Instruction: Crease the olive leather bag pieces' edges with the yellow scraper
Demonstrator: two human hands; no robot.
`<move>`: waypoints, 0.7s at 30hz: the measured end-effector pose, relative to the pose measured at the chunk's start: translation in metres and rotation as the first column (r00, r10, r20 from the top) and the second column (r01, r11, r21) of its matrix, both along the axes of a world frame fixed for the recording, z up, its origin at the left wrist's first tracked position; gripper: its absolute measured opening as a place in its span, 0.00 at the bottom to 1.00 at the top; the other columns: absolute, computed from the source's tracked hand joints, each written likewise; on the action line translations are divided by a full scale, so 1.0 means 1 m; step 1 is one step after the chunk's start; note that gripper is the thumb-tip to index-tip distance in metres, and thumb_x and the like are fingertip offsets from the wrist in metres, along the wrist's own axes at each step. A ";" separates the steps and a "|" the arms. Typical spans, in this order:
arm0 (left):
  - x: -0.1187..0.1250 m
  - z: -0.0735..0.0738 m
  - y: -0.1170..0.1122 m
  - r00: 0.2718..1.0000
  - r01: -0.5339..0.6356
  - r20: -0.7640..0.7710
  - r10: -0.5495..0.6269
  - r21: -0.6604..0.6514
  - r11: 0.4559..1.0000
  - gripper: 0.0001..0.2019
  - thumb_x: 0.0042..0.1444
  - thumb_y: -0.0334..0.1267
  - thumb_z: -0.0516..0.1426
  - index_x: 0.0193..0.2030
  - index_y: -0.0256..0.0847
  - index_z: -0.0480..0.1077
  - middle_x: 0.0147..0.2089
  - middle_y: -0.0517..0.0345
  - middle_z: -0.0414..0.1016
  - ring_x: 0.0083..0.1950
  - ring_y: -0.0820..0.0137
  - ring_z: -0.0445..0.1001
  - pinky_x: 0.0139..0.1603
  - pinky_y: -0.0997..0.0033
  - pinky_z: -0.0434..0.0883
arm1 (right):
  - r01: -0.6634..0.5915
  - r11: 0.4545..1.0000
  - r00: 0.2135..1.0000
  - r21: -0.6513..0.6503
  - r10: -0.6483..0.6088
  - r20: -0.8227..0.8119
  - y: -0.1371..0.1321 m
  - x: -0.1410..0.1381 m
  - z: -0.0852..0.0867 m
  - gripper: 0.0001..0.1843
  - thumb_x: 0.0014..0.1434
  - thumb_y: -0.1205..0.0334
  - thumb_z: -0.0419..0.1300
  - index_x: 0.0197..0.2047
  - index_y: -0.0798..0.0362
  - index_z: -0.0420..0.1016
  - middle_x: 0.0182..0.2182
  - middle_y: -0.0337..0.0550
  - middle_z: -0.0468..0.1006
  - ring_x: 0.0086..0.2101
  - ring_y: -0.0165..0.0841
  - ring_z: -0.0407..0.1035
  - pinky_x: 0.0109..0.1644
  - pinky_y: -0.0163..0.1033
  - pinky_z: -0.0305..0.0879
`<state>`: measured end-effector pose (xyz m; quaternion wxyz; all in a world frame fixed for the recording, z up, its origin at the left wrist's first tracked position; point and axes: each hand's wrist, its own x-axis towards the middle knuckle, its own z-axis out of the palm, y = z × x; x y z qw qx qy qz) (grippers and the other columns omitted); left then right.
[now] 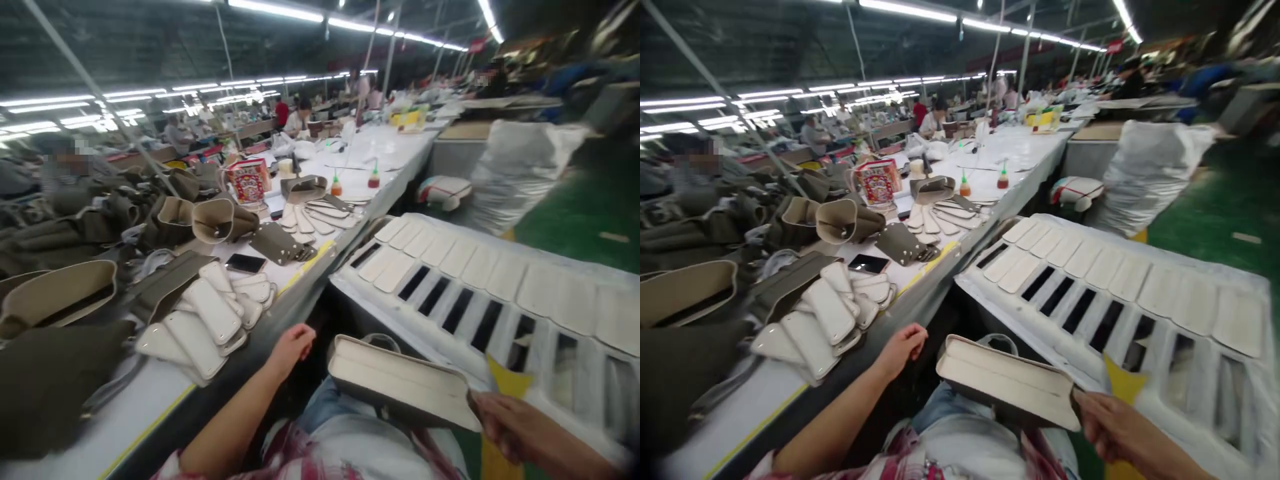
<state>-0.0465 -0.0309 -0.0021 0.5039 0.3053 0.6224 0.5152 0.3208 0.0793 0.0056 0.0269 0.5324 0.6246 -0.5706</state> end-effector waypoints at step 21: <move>0.004 -0.019 0.037 0.765 0.524 -0.300 -0.570 -0.226 0.821 0.19 0.53 0.53 0.51 0.24 0.40 0.53 0.24 0.67 0.53 0.27 0.76 0.56 0.26 0.78 0.59 | 0.027 0.986 0.999 -0.162 -0.021 0.037 0.025 0.003 0.002 0.19 0.54 0.47 0.53 0.24 0.54 0.60 0.18 0.39 0.74 0.14 0.25 0.65 0.17 0.29 0.61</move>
